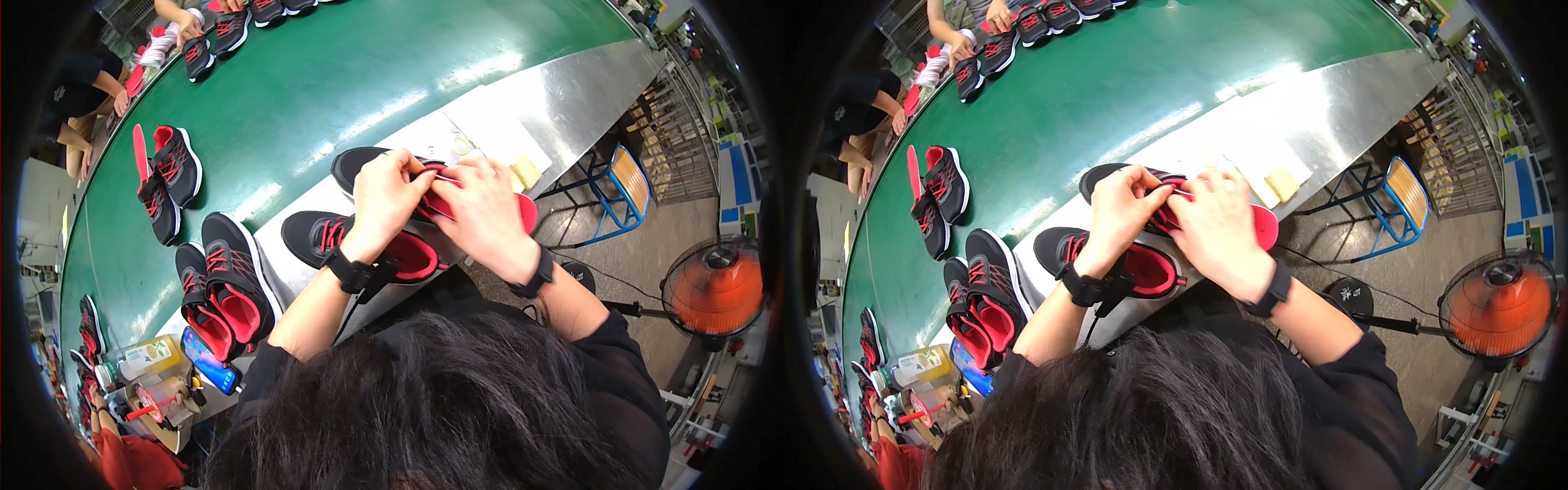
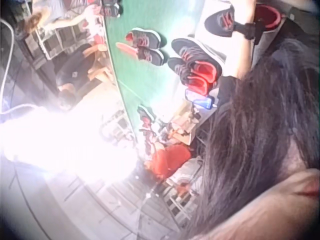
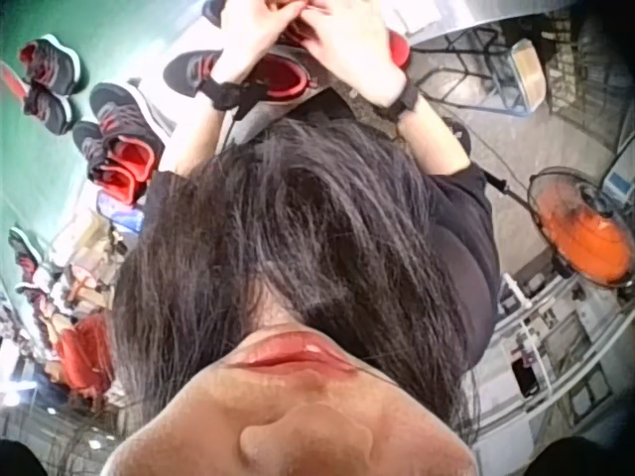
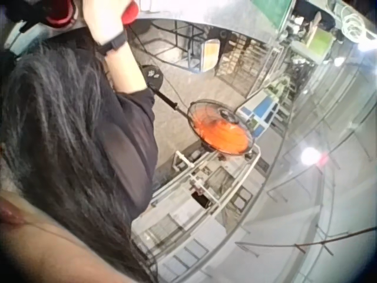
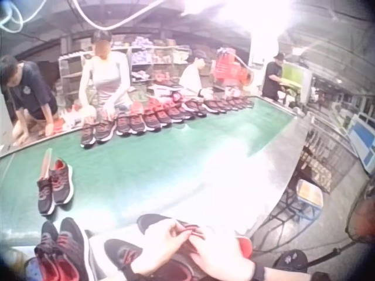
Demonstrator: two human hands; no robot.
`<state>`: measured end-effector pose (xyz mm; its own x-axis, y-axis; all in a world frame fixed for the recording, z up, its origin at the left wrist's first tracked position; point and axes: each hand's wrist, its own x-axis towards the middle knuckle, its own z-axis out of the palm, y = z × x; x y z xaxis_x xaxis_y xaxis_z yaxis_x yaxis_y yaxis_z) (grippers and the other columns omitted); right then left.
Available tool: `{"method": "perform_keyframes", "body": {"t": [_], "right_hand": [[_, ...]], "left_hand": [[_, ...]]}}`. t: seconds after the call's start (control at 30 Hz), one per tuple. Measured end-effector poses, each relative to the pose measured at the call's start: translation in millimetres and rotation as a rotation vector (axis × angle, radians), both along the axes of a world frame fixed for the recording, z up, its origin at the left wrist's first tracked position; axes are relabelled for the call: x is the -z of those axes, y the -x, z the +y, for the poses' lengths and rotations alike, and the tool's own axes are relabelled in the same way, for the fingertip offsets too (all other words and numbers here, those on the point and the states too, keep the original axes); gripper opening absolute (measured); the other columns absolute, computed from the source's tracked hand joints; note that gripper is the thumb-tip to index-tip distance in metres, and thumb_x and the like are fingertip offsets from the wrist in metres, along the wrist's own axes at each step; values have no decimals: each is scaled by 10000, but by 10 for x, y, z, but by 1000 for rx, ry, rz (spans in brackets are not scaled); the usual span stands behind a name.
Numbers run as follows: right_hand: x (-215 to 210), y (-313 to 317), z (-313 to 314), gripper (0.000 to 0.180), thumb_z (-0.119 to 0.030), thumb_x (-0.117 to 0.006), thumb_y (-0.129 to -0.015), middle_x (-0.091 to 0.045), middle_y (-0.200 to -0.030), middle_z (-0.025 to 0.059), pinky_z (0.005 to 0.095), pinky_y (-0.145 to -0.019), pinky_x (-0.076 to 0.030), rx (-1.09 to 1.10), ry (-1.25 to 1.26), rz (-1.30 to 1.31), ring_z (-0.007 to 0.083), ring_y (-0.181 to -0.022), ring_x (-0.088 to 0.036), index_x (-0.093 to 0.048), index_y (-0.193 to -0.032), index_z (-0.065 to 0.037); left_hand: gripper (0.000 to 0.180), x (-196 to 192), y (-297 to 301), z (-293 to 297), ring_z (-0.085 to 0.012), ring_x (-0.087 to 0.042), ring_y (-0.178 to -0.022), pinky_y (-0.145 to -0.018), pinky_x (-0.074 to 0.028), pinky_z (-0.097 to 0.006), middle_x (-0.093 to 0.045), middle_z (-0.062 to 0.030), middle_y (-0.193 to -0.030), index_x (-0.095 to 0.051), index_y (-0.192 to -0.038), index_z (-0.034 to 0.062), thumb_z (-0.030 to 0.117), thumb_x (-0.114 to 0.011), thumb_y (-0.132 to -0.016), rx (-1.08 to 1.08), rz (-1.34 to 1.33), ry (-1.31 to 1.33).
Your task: Placing insoles into black sneakers on a factory conveyor belt.
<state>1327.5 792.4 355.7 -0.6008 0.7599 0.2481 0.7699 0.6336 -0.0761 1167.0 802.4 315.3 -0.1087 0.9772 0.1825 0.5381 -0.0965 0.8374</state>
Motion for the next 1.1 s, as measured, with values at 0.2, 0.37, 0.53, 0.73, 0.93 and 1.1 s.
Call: {"method": "perform_keyframes", "body": {"t": [0.2, 0.37, 0.53, 0.73, 0.93, 1.1], "right_hand": [[-127, -184, 19, 288, -163, -738, -666, -631, -902, 62, 376, -842, -417, -23, 58, -216, 240, -920, -582, -695, -945, -108], [190, -52, 154, 78, -103, -649, -682, -618, -800, 103, 402, -824, -415, -154, 79, -9, 269, -868, -580, -655, -730, -41], [209, -14, 266, 202, -135, -697, -659, -622, -884, 61, 391, -846, -397, -206, 20, -2, 240, -924, -567, -663, -846, -66], [-72, -206, 39, 283, -197, -728, -672, -602, -948, 73, 408, -864, -377, -140, -16, -152, 256, -970, -544, -613, -909, -92], [2, -350, 203, 132, -56, -692, -709, -633, -940, 99, 369, -819, -496, -264, 78, 80, 271, -892, -585, -654, -830, -19], [346, -149, 482, 63, -55, -667, -703, -622, -841, 87, 356, -796, -483, -436, 103, 218, 251, -867, -573, -622, -730, -20]], "left_hand": [[200, -1, -5, 10, -139, -507, -514, -512, -411, -308, -547, -63, -578, -676, -759, 12, 179, -781, -726, 1, -11, -16], [205, 18, -22, 8, -158, -512, -509, -513, -415, -316, -543, -64, -569, -669, -760, 12, 184, -777, -733, 13, 21, -78], [195, 6, 4, 4, -171, -528, -514, -521, -427, -322, -548, -64, -570, -673, -770, 18, 189, -764, -745, -52, 27, -86], [197, -89, 23, -3, -295, -655, -732, -661, -513, -400, -659, -137, -747, -653, -762, 27, 204, -736, -744, -3, 55, 77], [204, 17, 26, -1, -180, -537, -541, -533, -426, -330, -537, -61, -580, -660, -766, 26, 197, -768, -738, 6, 35, -83], [180, 70, 22, 26, -178, -537, -554, -540, -427, -331, -533, -61, -589, -657, -766, 26, 172, -759, -736, 26, 66, -93]]}}
